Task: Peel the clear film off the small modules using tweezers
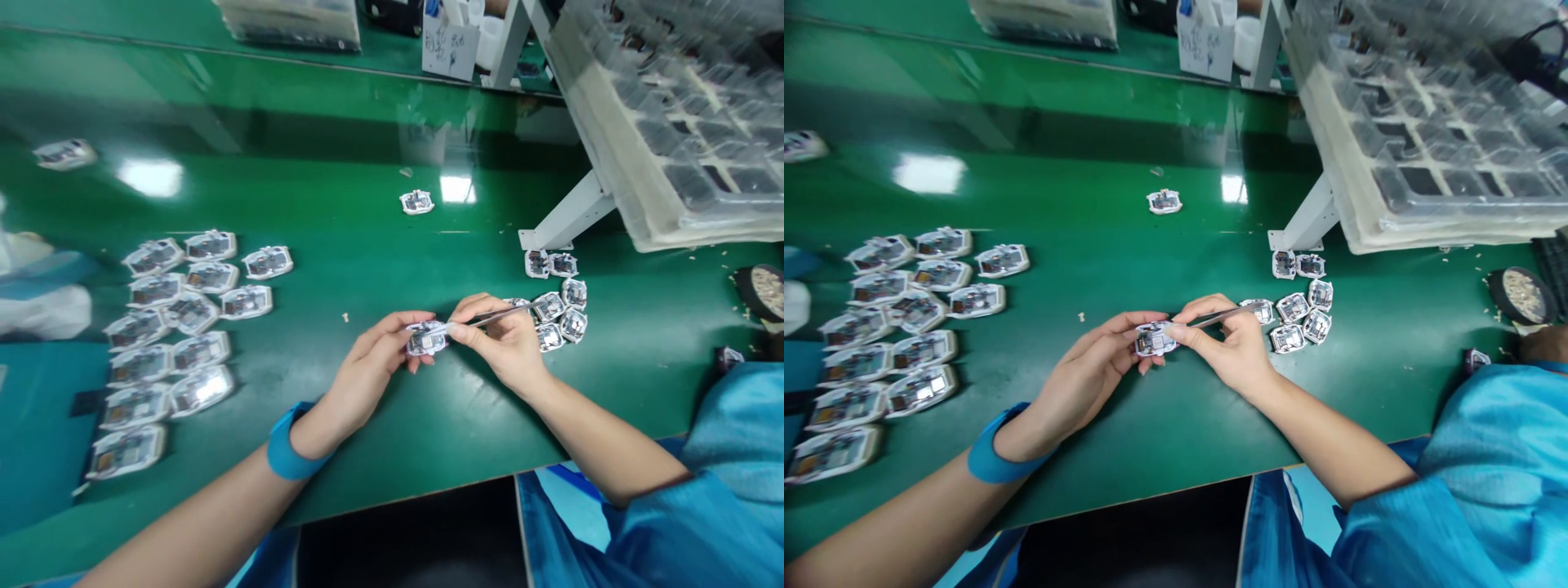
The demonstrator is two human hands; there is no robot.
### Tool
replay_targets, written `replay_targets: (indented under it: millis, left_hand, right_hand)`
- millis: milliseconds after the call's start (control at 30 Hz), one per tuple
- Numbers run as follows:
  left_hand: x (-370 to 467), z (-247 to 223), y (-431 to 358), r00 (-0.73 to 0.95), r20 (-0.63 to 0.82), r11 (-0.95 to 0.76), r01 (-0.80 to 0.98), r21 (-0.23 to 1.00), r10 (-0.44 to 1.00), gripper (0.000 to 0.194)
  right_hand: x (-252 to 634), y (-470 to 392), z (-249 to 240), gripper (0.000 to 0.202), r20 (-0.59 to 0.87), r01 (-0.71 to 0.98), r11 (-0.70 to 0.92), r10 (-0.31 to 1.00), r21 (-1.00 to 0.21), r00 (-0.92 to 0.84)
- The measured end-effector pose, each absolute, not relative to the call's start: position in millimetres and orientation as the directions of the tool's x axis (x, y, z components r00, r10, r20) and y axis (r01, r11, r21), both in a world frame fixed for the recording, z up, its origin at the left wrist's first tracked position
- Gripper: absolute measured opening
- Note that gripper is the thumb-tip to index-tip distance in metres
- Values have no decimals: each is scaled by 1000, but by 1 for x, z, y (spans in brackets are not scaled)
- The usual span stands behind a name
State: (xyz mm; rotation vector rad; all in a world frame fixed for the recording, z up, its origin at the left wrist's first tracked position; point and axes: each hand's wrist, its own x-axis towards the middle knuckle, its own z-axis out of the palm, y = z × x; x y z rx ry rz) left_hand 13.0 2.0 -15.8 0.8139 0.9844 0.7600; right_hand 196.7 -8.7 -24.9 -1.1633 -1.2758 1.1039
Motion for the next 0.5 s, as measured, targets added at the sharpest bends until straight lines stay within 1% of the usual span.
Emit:
replay_targets:
  millis: [100, 233, 367, 500]
  left_hand:
    - [14, -15, 2, 373, -407, 501, -201, 842, 834, 25]
    - [15, -17, 1, 380, -411, 507, -200, 838, 829, 23]
    - [16, -20, 0, 389, -408, 489, -135, 862, 826, 24]
    - [15, -22, 1, 391, -390, 465, -114, 878, 833, 25]
  right_hand:
    - [195, -10, -26, 10, 128, 64, 129, 992, -990, -19]
    - [193, -8, -27, 14, 124, 89, 127, 992, -988, -38]
    - [195, -6, -26, 20, 72, 94, 79, 995, -992, -75]
    - [197, -6, -25, 23, -9, 25, -7, 997, -1000, -71]
